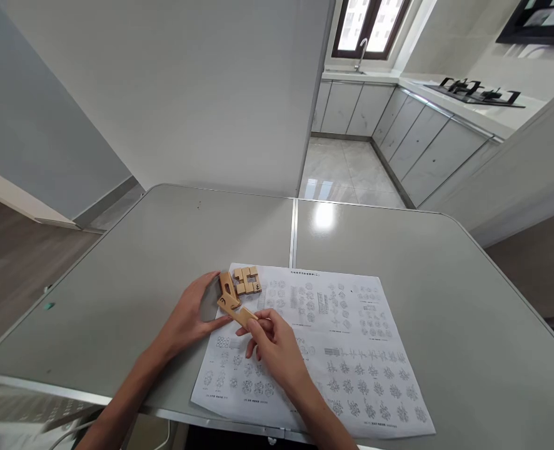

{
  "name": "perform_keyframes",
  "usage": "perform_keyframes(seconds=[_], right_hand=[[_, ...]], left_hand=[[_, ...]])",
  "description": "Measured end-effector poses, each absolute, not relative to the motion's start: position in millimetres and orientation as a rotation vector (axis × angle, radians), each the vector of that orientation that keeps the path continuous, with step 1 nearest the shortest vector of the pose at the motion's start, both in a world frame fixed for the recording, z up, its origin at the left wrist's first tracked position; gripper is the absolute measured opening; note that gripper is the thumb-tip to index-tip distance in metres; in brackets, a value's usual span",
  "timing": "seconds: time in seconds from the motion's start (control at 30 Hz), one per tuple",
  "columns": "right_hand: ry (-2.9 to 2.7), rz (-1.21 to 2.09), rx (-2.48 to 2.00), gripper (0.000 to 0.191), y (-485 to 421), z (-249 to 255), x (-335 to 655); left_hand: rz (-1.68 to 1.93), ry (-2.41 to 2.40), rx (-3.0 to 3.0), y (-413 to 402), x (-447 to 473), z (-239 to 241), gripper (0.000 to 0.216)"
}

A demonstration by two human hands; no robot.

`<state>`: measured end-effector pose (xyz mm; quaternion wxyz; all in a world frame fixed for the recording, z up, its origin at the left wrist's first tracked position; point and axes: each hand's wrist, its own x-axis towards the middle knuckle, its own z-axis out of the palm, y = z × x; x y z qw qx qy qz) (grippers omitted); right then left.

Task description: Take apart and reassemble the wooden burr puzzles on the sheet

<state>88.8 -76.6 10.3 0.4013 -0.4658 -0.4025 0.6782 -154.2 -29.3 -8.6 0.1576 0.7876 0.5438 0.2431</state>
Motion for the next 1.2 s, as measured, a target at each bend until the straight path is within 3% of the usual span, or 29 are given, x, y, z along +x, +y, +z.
perform_keyframes(seconds=[0.27,0.5,0.67,0.9,1.2], right_hand=[[-0.987,1.689,-1.202,0.056,-67,15,51],[-0.949,1.693,-1.219,0.057,-80,17,38],[-0.865,1.735,-1.199,0.058,-87,18,34],[-0.901,1.835,-1.126,0.057,-92,18,22],[-1.027,1.702,-1.238,0.047,-116,17,77]], left_hand=[[0.769,1.526,2.259,-38,-158,3,0.09],[0.715,1.593,2.371,-56,-171,15,0.03],[0.754,1.723,1.918,-68,-170,24,0.041],[0.666,1.521,1.349,-66,-152,38,0.049],[0.54,1.763,1.461,-40,-148,28,0.048]])
